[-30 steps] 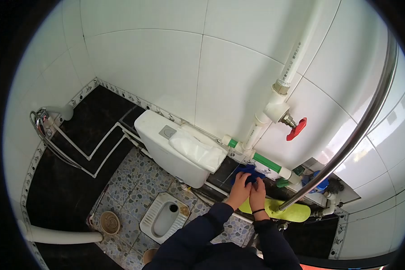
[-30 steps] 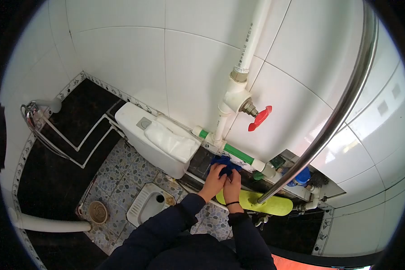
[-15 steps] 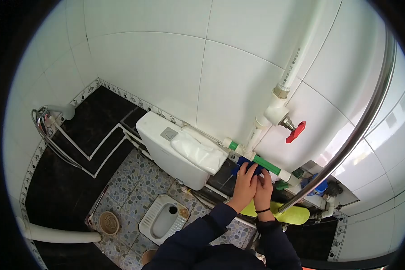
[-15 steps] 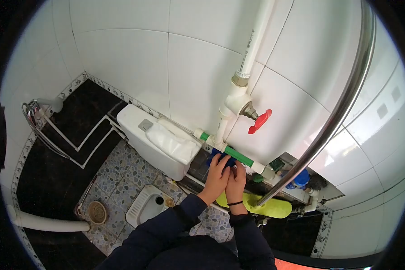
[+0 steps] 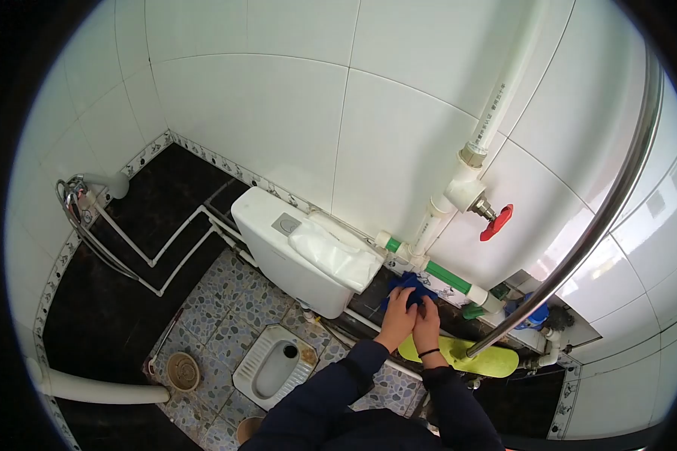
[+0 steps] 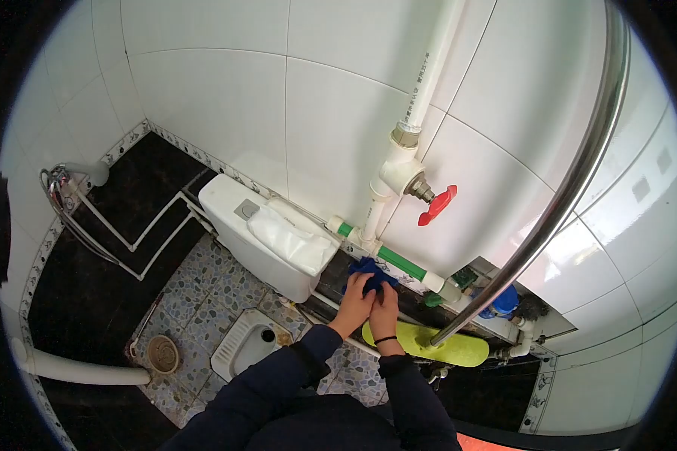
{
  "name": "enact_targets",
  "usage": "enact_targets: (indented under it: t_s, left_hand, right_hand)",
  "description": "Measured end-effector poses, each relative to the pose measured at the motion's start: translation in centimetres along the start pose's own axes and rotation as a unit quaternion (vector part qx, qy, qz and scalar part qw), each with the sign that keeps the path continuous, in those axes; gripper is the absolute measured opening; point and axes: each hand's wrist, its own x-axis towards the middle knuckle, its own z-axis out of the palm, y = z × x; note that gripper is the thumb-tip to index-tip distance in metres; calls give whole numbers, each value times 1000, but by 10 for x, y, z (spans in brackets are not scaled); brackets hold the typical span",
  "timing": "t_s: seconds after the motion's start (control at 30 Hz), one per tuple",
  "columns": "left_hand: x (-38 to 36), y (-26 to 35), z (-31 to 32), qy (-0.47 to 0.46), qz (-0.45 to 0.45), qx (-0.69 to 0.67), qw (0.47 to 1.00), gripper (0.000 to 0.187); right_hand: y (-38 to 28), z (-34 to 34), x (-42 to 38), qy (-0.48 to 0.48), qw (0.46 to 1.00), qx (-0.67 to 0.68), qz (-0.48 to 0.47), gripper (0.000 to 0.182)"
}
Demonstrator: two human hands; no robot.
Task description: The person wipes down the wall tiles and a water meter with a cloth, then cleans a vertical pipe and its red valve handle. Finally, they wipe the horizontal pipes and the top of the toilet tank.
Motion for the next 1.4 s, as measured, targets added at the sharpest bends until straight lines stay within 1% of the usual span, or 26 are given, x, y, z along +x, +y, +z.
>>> enact_targets:
  t_s: [0.1,0.17,0.2,0.3,0.33,0.4,0.43,0.5,0.53,0.6,0.73,0.83,0.9,0.93,1.03,1.13,1.2,1.3,1.33,1.4]
  left_hand:
    - [-4,-8,1,-11,-28,8,1000,41]
    - [-4,-2,-2,8,-5,-6,1000,42]
    - [-5,7,-5,16,5,-14,1000,42]
    - [-2,36,-13,34,-25,-73,996,46]
    - [0,47,-17,41,3,-72,997,47]
    - [5,62,-24,57,60,-70,994,50]
    - [7,61,-23,58,70,-54,994,50]
    - [11,57,-22,61,88,-20,994,50]
    - [13,56,-22,58,81,-13,995,49]
    - [15,56,-20,51,67,1,996,46]
    - [16,54,-23,49,57,-19,997,45]
    - [15,48,-22,46,55,-20,997,46]
    - [12,37,-18,49,52,-13,997,46]
    - [11,32,-16,46,44,-10,998,47]
    - [5,18,-13,33,16,1,999,48]
    - [2,3,-10,15,-12,13,1000,49]
    - [1,-1,-12,4,-19,19,1000,49]
    - [-3,7,-16,-6,-102,3,995,49]
    - [-3,13,-17,12,-69,10,997,50]
    - [-5,27,-20,48,-4,23,999,50]
  right_hand:
    - [-3,0,-3,-18,1000,-11,20,38]
    - [-9,-1,-3,-13,1000,6,20,38]
    - [-17,-4,-2,-3,1000,23,11,38]
    - [-42,-16,6,9,997,75,3,38]
    - [-52,-21,9,11,996,92,2,38]
    - [-77,-31,13,2,991,130,33,38]
    - [-85,-33,14,-3,988,148,49,38]
    - [-88,-33,14,-7,984,168,49,39]
    - [-89,-33,15,-9,983,179,50,40]
    - [-84,-30,17,-3,988,151,31,41]
    - [-75,-28,22,-12,993,117,20,44]
    - [-70,-23,21,-2,991,131,21,44]
    - [-54,-16,19,-11,991,134,29,45]
    - [-46,-12,18,-15,990,136,33,46]
    - [-29,-5,16,-33,997,64,6,48]
    - [-22,-3,12,-80,991,67,88,50]
    - [-20,-1,10,-82,992,50,84,49]
    - [-17,2,7,-73,992,63,77,48]
    - [-17,2,8,-68,992,74,74,48]
    - [-28,-4,10,-49,995,85,34,47]
